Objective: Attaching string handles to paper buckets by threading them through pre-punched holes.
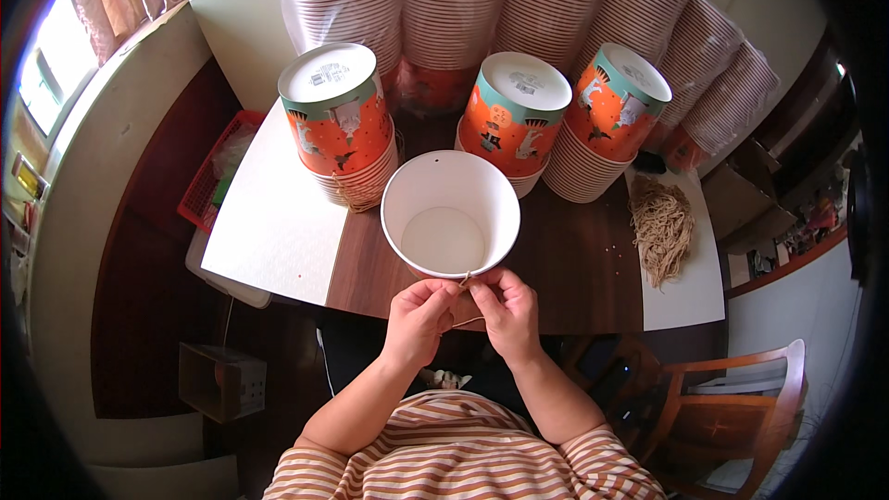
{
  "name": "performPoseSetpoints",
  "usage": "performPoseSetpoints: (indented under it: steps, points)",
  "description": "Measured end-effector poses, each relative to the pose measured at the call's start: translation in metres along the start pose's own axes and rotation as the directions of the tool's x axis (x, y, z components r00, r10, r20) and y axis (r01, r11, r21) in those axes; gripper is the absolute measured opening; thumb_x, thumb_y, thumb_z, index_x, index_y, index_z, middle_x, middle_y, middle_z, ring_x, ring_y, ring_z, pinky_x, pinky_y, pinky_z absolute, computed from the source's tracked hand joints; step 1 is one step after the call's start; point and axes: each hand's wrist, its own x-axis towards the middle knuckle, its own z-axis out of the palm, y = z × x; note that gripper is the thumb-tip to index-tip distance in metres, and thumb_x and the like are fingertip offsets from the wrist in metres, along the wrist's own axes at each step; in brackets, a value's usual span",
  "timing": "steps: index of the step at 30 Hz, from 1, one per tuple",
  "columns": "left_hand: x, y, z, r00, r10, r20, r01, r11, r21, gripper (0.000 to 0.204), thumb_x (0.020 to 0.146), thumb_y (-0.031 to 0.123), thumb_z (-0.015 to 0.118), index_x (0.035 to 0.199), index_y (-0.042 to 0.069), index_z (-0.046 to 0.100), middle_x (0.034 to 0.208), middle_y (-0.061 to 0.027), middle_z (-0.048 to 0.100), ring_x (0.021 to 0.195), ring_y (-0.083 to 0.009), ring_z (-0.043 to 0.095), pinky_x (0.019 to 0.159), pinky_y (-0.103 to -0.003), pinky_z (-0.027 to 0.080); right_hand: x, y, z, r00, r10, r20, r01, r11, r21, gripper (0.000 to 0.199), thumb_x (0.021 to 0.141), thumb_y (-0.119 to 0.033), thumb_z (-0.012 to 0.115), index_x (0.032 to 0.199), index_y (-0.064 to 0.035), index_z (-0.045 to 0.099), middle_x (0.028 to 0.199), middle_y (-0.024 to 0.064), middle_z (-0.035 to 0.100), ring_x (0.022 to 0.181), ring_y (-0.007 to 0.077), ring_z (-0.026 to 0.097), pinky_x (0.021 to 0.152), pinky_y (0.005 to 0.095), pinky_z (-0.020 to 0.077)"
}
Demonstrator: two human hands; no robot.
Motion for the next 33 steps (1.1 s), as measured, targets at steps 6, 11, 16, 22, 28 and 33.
performPoseSetpoints:
  steps: [6,11,16,22,28,33]
  points:
    - [0.002,-0.004,-0.003,1.0,0.022,0.01,-0.022,1.0,0.017,0.009,0.094,0.008,0.059,0.089,0.001,0.063,0.068,0.0018,0.054,0.051,-0.0044,0.041,0.047,-0.019,0.031,0.0,0.002,-0.004,0.992,0.095,0.079,-0.109,0.976,0.19,0.015,0.092,-0.01,0.062,0.1,0.0026,0.065,0.09,0.003,0.069,0.081,0.0061,0.061,0.074,0.0219,0.0505]
    - [0.001,-0.004,-0.001,0.999,0.042,-0.018,-0.042,0.999,0.028,0.008,0.093,0.007,0.06,0.089,0.001,0.064,0.068,0.0015,0.055,0.052,-0.0044,0.042,0.047,-0.019,0.031,0.0,0.005,-0.006,0.988,0.126,0.093,-0.143,0.967,0.209,0.016,0.093,-0.01,0.062,0.101,0.003,0.066,0.093,0.0041,0.07,0.083,0.0067,0.062,0.076,0.0227,0.0505]
    - [0.003,-0.004,-0.002,0.999,0.041,-0.026,-0.041,0.999,0.015,0.008,0.093,0.007,0.06,0.089,0.002,0.065,0.068,0.0018,0.055,0.052,-0.0043,0.042,0.046,-0.019,0.031,0.001,0.003,-0.005,0.99,0.121,0.079,-0.133,0.973,0.186,0.016,0.093,-0.011,0.062,0.1,0.0032,0.066,0.091,0.0046,0.07,0.083,0.0073,0.062,0.076,0.023,0.0505]
    - [0.002,-0.003,-0.001,1.0,0.007,-0.003,-0.007,1.0,-0.015,0.008,0.093,0.009,0.061,0.089,0.003,0.065,0.066,0.0039,0.053,0.05,-0.0032,0.038,0.046,-0.02,0.029,0.002,-0.002,-0.005,0.989,0.139,0.059,-0.147,0.976,0.158,0.015,0.093,-0.011,0.061,0.097,0.0033,0.066,0.09,0.0051,0.07,0.082,0.0075,0.062,0.075,0.0229,0.0505]
    - [0.001,0.001,0.002,1.0,-0.019,0.011,0.019,0.999,-0.035,0.009,0.094,0.011,0.061,0.087,0.006,0.064,0.064,0.0055,0.051,0.049,-0.0029,0.037,0.046,-0.02,0.028,0.002,-0.004,-0.006,0.991,0.117,0.058,-0.123,0.986,0.116,0.014,0.094,-0.01,0.06,0.096,0.0034,0.065,0.09,0.0056,0.071,0.081,0.0073,0.063,0.075,0.0227,0.0509]
    - [0.002,-0.001,-0.002,0.998,-0.064,0.019,0.065,0.994,-0.087,0.011,0.094,0.014,0.061,0.088,0.006,0.063,0.063,0.0058,0.05,0.049,-0.0035,0.037,0.046,-0.02,0.028,0.002,-0.004,-0.005,0.993,0.106,0.058,-0.11,0.99,0.084,0.014,0.094,-0.01,0.061,0.096,0.0033,0.065,0.09,0.0054,0.071,0.082,0.0073,0.063,0.075,0.0228,0.0512]
